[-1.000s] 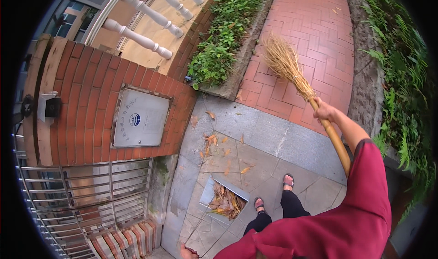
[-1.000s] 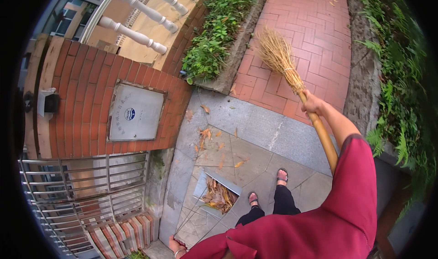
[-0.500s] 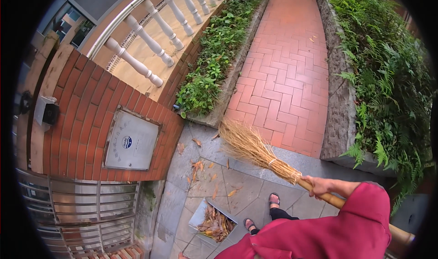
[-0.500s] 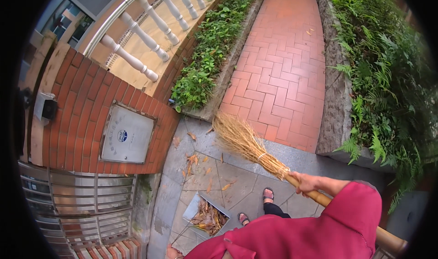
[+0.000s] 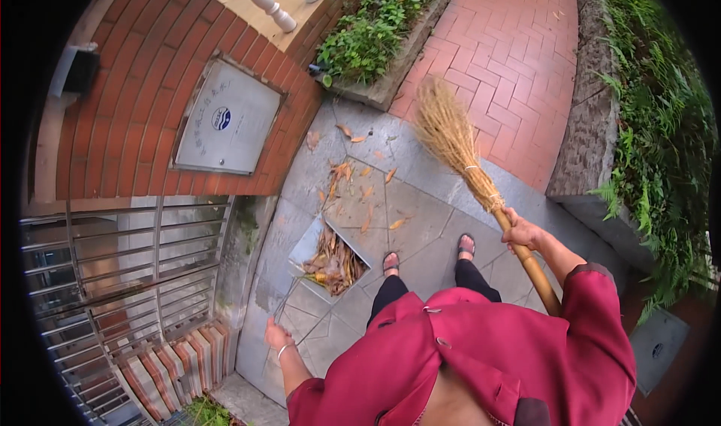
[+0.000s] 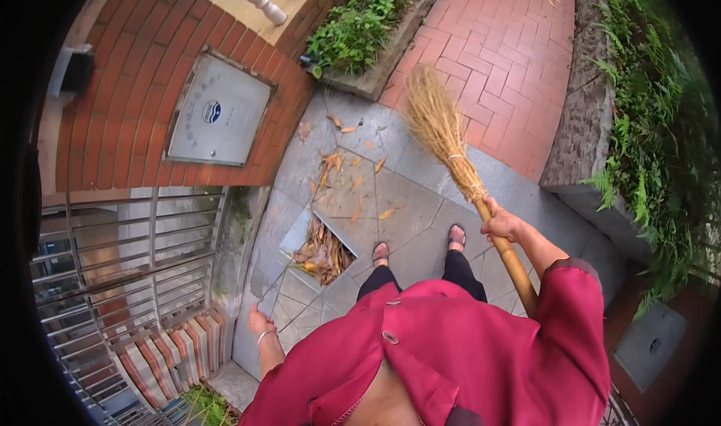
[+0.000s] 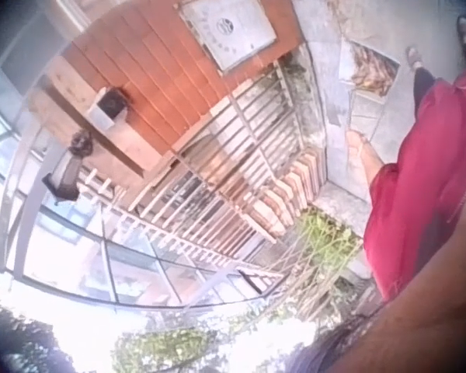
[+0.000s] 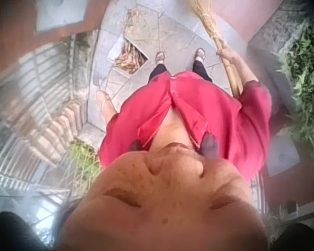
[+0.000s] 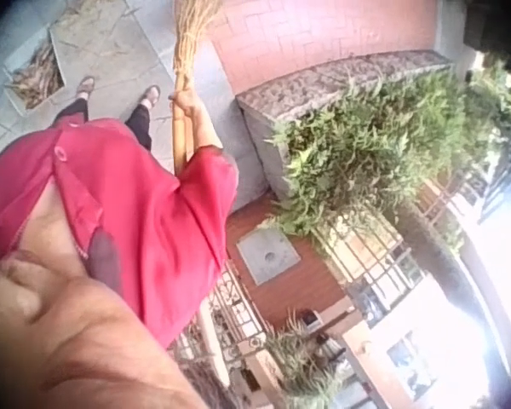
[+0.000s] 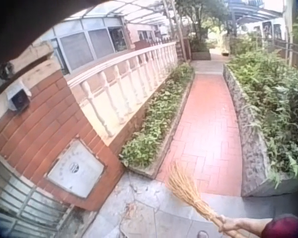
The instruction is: The person sweeps dry leaves on an outdoor stone-paved walkway using a straw broom and gathers them into a metal dustpan.
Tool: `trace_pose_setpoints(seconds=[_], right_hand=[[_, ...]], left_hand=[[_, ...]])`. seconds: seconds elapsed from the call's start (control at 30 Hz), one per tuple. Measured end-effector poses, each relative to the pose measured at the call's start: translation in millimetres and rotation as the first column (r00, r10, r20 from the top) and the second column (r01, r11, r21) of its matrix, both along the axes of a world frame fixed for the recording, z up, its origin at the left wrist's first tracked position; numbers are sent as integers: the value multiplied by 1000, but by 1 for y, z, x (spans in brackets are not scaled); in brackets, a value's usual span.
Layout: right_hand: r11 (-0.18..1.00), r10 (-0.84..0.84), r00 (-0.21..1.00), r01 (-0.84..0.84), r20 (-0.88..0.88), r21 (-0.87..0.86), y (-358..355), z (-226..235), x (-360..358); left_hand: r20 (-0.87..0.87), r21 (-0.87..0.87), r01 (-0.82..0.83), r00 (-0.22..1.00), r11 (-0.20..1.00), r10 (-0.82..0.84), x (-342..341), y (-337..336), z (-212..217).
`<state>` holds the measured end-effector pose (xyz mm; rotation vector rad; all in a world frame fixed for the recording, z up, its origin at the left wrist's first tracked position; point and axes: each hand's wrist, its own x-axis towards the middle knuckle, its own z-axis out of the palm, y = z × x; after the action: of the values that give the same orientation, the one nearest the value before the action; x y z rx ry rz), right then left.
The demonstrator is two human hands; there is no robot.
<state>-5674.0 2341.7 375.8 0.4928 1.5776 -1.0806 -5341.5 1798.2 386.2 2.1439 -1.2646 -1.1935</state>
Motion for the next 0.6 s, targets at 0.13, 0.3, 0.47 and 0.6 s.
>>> trace_pose_setpoints(seconds=[0.13, 0.3, 0.47, 0.6], right_hand=[[991, 131, 991, -131, 18, 8, -70, 25, 71], [973, 228, 961, -231, -153, 0, -103, 98, 156], [989, 24, 998, -15, -64, 144, -131, 135, 165], [991, -62, 985, 79, -159, 106, -132, 55, 120]], left_hand=[[-49, 61, 39, 998, 997, -36, 3, -37, -26], [-93, 60, 134, 987, 989, -128, 41, -89, -73], [-53, 34, 227, 973, 973, -225, 62, -118, -82], [-52, -91, 322, 943, 942, -328, 114, -154, -116]])
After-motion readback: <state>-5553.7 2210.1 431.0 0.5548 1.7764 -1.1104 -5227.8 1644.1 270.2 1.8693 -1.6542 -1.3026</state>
